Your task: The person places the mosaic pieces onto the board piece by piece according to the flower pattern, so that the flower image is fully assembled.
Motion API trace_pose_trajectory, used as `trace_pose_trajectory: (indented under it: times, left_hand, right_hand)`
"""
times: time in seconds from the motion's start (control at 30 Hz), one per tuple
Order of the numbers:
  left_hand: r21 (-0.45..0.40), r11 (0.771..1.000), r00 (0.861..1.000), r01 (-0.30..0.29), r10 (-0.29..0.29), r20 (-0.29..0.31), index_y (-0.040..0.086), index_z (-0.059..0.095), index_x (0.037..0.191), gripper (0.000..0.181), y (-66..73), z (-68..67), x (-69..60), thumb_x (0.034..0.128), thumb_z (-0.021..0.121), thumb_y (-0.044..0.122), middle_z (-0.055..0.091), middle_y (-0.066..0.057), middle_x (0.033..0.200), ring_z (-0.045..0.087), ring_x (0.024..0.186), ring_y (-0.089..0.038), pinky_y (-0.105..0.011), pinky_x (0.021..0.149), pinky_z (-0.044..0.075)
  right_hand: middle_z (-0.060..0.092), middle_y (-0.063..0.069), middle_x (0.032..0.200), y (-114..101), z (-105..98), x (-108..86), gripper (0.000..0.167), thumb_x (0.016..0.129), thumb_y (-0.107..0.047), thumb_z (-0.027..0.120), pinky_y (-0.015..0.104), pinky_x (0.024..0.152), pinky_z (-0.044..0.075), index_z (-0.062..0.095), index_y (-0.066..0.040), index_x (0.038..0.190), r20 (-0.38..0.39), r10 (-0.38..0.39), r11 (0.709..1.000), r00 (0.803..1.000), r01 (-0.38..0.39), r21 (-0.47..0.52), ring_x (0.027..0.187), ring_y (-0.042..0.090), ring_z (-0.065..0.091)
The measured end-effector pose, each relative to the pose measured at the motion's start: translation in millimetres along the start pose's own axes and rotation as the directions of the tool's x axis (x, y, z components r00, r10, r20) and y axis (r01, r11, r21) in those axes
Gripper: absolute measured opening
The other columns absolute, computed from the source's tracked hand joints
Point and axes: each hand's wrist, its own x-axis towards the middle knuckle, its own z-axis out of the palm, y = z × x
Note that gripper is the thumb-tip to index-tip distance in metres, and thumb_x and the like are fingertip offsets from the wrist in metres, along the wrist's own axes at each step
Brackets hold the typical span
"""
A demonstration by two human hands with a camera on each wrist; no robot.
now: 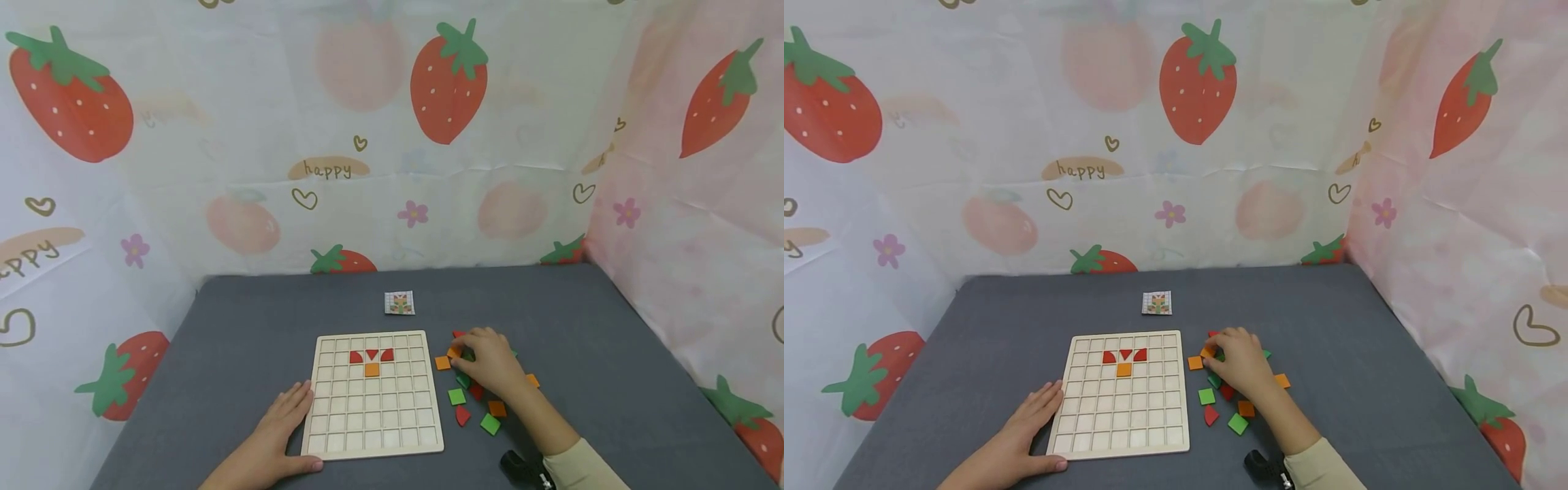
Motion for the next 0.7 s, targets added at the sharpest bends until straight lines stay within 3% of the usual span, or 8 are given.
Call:
trace_pose_trajectory:
  times: [0.17,0.37,0.43,0.6,0.7]
  left_hand:
    - [-0.013,1.000,1.000,0.010,-0.010,-0.004,0.006,0.024,0.163,0.120,0.7,0.5,0.2,0.0758,0.077,0.068,0.017,-0.015,0.171,0.008,0.158,-0.040,-0.057,0.120,0.005]
    - [-0.025,1.000,1.000,0.013,-0.014,-0.013,0.007,0.024,0.164,0.121,-0.2,1.4,-0.2,0.0749,0.078,0.069,0.017,-0.014,0.171,0.006,0.158,-0.039,-0.035,0.117,-0.001]
    - [-0.023,1.000,1.000,0.013,-0.014,-0.013,0.008,0.023,0.164,0.121,-0.5,1.6,-0.3,0.0750,0.078,0.069,0.016,-0.014,0.171,0.006,0.158,-0.040,-0.038,0.118,0.000]
    - [-0.011,1.000,1.000,0.009,-0.009,-0.009,0.008,0.022,0.164,0.120,-0.1,0.9,-0.4,0.0761,0.077,0.069,0.016,-0.015,0.171,0.007,0.158,-0.041,-0.061,0.121,0.006]
    - [-0.012,1.000,1.000,0.005,-0.005,-0.007,0.007,0.022,0.164,0.120,0.3,0.0,-0.8,0.0768,0.077,0.068,0.016,-0.016,0.171,0.007,0.157,-0.043,-0.066,0.120,0.008]
  right_hand:
    - [0.071,0.003,0.112,1.2,2.4,-0.3,0.032,0.087,-0.031,0.084,0.052,0.093,0.045,0.078,-0.018,0.115,0.004,0.018,1.000,1.000,-0.018,0.002,0.104,0.026,0.059]
    - [0.070,0.003,0.111,1.7,3.9,1.0,0.032,0.087,-0.032,0.084,0.049,0.090,0.044,0.078,-0.018,0.116,0.017,0.051,0.999,0.999,-0.051,0.008,0.101,0.025,0.058]
    - [0.069,0.003,0.111,2.2,4.3,1.6,0.032,0.087,-0.032,0.083,0.049,0.090,0.043,0.078,-0.018,0.116,0.023,0.063,0.998,0.998,-0.063,0.011,0.101,0.025,0.058]
    - [0.069,0.003,0.111,3.0,5.0,3.4,0.033,0.088,-0.032,0.083,0.051,0.090,0.042,0.078,-0.017,0.117,0.039,0.086,0.996,0.995,-0.087,0.017,0.101,0.025,0.057]
    - [0.068,0.003,0.110,2.4,4.9,4.6,0.034,0.088,-0.032,0.083,0.051,0.090,0.040,0.078,-0.017,0.117,0.053,0.101,0.994,0.993,-0.103,0.024,0.100,0.025,0.056]
